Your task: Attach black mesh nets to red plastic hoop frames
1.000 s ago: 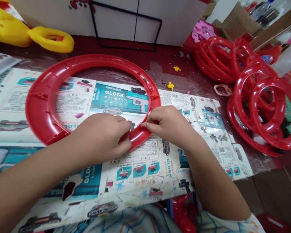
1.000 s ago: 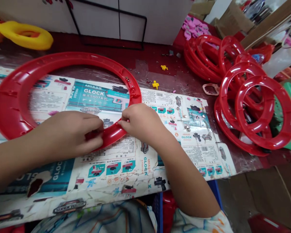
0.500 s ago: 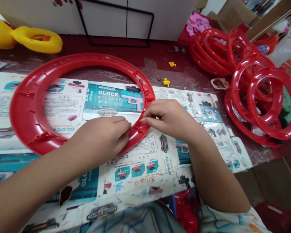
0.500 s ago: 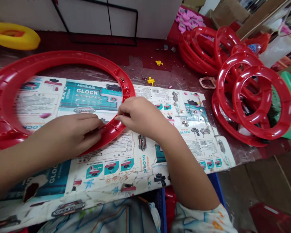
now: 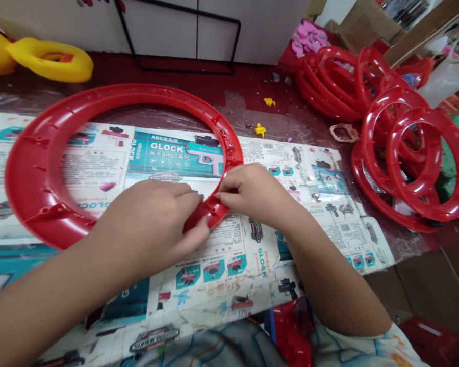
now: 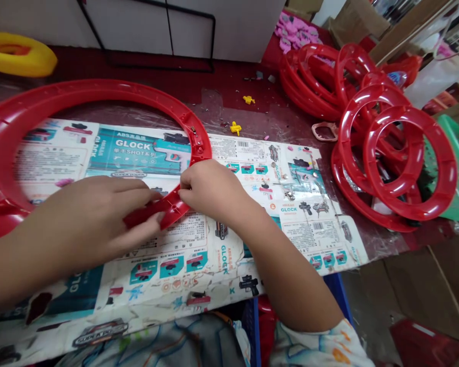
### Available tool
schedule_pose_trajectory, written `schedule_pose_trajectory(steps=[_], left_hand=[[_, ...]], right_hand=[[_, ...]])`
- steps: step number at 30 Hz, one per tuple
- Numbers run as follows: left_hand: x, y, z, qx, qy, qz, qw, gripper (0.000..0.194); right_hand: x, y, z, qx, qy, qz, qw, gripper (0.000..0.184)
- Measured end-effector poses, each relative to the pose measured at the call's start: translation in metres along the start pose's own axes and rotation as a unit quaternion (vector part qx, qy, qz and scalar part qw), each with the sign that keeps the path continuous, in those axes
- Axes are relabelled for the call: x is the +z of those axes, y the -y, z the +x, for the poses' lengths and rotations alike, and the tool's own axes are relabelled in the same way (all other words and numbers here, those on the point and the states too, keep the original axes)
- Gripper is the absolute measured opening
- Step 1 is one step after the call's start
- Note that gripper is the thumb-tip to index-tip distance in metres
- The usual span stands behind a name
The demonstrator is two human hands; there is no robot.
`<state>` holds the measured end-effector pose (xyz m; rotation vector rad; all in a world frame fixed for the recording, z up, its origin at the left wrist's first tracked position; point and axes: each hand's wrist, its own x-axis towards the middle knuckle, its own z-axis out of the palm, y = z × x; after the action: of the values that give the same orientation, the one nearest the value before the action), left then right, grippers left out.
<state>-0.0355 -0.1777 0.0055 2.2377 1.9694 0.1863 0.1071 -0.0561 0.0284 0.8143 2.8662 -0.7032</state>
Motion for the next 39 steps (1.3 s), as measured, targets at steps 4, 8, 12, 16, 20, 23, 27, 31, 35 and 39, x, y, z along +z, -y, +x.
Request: schedule_pose_trajectory(steps=[4, 8, 12, 16, 20, 23, 27, 31, 35, 39], left_hand=[[0.001, -0.008, 0.006, -0.044, 0.034, 0.021, 0.998, 0.044], [0.003, -0.007, 0.007, -0.068, 0.061, 0.021, 0.996, 0.041], [0.005, -0.002, 0.006, -0.039, 0.058, 0.031, 0.997, 0.036], [0.006, 0.000, 0.005, -0.018, 0.057, 0.032, 0.998, 0.035], [0.004, 0.002, 0.005, 0.002, 0.045, 0.038, 0.998, 0.035], [0.005, 0.006, 0.005, 0.025, 0.028, 0.041, 0.998, 0.034], [0.010, 0.010, 0.003, 0.055, -0.010, 0.045, 0.997, 0.032], [0.015, 0.014, 0.001, 0.070, -0.062, 0.044, 0.995, 0.032], [0.014, 0.017, 0.001, 0.103, -0.062, 0.023, 0.992, 0.030], [0.017, 0.019, 0.001, 0.108, -0.082, 0.027, 0.990, 0.030]], right_hand=[[0.002, 0.004, -0.003, -0.019, 0.006, 0.007, 1.000, 0.016], [-0.005, 0.000, -0.008, -0.036, -0.015, 0.034, 0.999, 0.015], [-0.012, -0.009, -0.008, -0.097, -0.072, 0.030, 0.992, 0.016], [-0.008, -0.015, -0.004, -0.097, -0.086, 0.021, 0.991, 0.016], [-0.004, -0.014, 0.000, -0.054, -0.084, 0.026, 0.995, 0.015], [-0.004, -0.011, 0.000, -0.007, -0.071, 0.041, 0.997, 0.019], [-0.005, -0.008, -0.001, 0.027, -0.059, 0.069, 0.995, 0.020], [-0.007, -0.008, -0.003, 0.012, -0.054, 0.089, 0.995, 0.015], [-0.008, -0.009, -0.003, 0.006, -0.042, 0.088, 0.995, 0.014], [-0.006, -0.008, -0.003, 0.020, -0.033, 0.087, 0.995, 0.015]])
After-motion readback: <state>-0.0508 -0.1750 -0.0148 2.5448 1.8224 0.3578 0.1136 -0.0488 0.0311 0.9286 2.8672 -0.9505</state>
